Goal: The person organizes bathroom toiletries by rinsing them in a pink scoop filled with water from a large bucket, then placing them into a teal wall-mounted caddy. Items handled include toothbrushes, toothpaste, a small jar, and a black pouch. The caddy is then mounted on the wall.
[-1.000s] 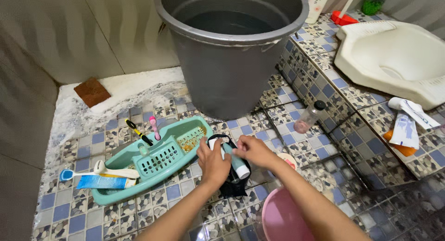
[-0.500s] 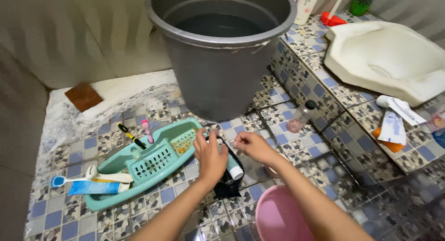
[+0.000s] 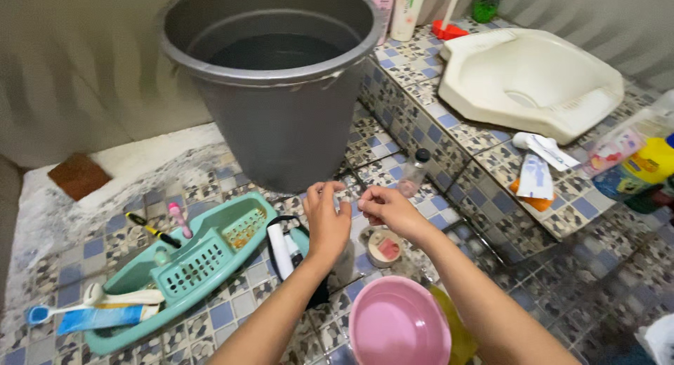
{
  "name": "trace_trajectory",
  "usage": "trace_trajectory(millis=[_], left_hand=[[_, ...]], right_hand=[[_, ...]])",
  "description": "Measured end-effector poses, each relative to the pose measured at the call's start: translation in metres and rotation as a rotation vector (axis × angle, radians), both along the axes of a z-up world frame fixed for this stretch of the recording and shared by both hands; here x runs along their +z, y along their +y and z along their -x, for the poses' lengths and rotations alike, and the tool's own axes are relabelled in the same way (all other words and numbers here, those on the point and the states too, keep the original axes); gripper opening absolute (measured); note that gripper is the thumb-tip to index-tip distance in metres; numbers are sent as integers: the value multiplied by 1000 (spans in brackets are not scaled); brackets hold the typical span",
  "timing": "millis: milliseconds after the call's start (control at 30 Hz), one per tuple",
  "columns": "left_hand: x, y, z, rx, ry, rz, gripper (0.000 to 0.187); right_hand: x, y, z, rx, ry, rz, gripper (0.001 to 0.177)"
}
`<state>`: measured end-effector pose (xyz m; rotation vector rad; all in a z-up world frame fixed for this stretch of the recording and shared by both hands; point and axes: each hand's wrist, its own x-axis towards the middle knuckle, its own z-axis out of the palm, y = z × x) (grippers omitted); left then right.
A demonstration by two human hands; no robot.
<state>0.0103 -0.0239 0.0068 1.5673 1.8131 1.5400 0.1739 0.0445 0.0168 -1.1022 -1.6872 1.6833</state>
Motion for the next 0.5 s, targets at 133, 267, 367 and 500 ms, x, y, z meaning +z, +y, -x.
trace_trajectory(millis=[133, 267, 367, 500], left_hand=[[-5, 8, -22, -50, -14, -27, 27], [-6, 15, -40, -94, -38, 6, 20], [-7, 23, -56, -152, -70, -5, 15], [-5, 35, -85, -272, -214, 40, 13]], right_hand=[[2, -2, -23, -49, -24, -35, 13], [6, -2, -44, -55, -22, -33, 15], [12, -2, -61, -76, -23, -37, 17], [42, 5, -100, -165, 2, -66, 11]])
